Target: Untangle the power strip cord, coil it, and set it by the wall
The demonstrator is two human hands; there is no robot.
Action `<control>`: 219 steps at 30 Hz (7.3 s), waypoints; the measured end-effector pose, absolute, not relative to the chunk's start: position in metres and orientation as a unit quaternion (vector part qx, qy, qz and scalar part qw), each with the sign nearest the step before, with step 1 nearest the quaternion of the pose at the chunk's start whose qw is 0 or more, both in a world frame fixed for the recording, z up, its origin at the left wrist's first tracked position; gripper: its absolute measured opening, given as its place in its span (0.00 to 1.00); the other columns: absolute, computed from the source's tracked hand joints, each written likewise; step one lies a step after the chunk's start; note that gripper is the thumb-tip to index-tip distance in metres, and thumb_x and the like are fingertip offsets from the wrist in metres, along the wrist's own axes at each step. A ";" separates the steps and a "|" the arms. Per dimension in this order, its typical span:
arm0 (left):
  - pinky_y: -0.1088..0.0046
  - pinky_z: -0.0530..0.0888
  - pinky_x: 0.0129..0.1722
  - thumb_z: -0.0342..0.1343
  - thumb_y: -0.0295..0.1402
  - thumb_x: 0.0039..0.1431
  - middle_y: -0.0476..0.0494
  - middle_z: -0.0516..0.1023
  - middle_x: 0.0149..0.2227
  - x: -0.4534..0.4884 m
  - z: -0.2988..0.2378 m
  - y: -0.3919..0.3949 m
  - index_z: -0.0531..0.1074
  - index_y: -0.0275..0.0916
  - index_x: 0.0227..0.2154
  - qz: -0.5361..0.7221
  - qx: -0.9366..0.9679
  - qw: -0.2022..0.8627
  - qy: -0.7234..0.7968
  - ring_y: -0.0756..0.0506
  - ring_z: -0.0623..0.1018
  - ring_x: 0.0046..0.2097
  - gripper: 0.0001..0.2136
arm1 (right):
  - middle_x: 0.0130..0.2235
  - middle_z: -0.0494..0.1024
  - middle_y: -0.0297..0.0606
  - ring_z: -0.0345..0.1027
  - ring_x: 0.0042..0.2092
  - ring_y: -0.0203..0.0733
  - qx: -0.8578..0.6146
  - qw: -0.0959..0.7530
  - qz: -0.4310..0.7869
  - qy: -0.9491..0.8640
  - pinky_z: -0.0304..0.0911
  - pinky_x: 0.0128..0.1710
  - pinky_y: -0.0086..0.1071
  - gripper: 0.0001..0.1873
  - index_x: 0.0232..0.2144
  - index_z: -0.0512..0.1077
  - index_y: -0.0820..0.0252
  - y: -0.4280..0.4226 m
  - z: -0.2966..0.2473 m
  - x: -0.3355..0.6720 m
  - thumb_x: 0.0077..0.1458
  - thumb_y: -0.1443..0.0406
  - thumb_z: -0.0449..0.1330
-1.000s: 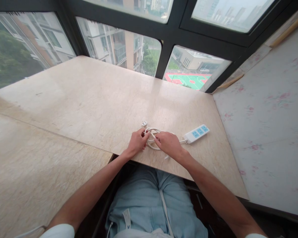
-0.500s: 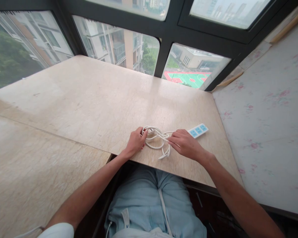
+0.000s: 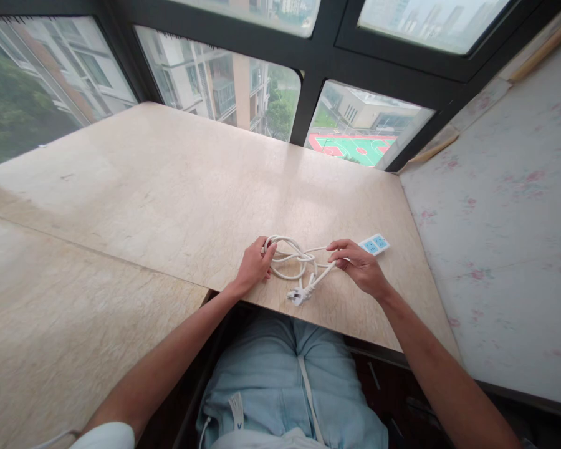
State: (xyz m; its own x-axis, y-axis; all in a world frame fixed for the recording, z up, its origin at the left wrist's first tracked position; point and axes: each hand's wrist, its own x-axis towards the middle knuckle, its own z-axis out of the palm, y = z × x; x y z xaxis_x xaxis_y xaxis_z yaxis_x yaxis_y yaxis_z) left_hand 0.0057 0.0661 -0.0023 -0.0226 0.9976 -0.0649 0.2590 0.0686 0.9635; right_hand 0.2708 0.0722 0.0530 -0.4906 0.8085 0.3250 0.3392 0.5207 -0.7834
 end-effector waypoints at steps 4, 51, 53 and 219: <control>0.79 0.64 0.10 0.51 0.44 0.61 0.54 0.67 0.20 0.005 -0.003 0.066 0.66 0.40 0.35 0.424 0.540 0.454 0.568 0.49 0.72 0.16 0.12 | 0.45 0.75 0.37 0.69 0.50 0.43 -0.379 0.510 0.449 -0.629 0.60 0.56 0.42 0.04 0.32 0.78 0.52 0.077 0.044 0.270 0.54 0.60 0.64; 0.72 0.75 0.32 0.55 0.42 0.58 0.44 0.76 0.37 -0.002 -0.015 0.072 0.69 0.36 0.44 0.509 0.532 0.470 0.486 0.48 0.78 0.31 0.16 | 0.30 0.76 0.37 0.67 0.33 0.39 -0.587 0.232 0.314 -0.709 0.60 0.34 0.31 0.11 0.26 0.73 0.61 0.127 0.051 0.179 0.56 0.62 0.55; 0.71 0.75 0.32 0.55 0.42 0.59 0.42 0.76 0.39 -0.002 -0.017 0.073 0.67 0.36 0.46 0.509 0.528 0.477 0.484 0.48 0.78 0.31 0.18 | 0.33 0.75 0.39 0.67 0.35 0.39 -0.575 0.255 0.167 -0.760 0.59 0.36 0.32 0.10 0.30 0.73 0.61 0.111 0.062 0.181 0.58 0.63 0.54; 0.66 0.74 0.41 0.50 0.27 0.53 0.45 0.79 0.32 -0.042 0.004 0.088 0.74 0.38 0.31 0.416 0.631 0.421 0.501 0.44 0.78 0.37 0.08 | 0.26 0.76 0.36 0.69 0.24 0.31 -0.596 0.464 0.611 -0.236 0.67 0.24 0.22 0.11 0.27 0.65 0.60 0.234 0.017 0.272 0.62 0.64 0.57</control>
State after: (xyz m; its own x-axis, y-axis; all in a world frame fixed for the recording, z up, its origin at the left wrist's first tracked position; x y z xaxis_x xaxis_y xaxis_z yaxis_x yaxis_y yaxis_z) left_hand -0.0417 0.0881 0.0036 0.1516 0.9830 0.1034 0.2823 -0.1433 0.9486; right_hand 0.2715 0.2344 0.0173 0.1410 0.8484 -0.5102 -0.2855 -0.4586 -0.8415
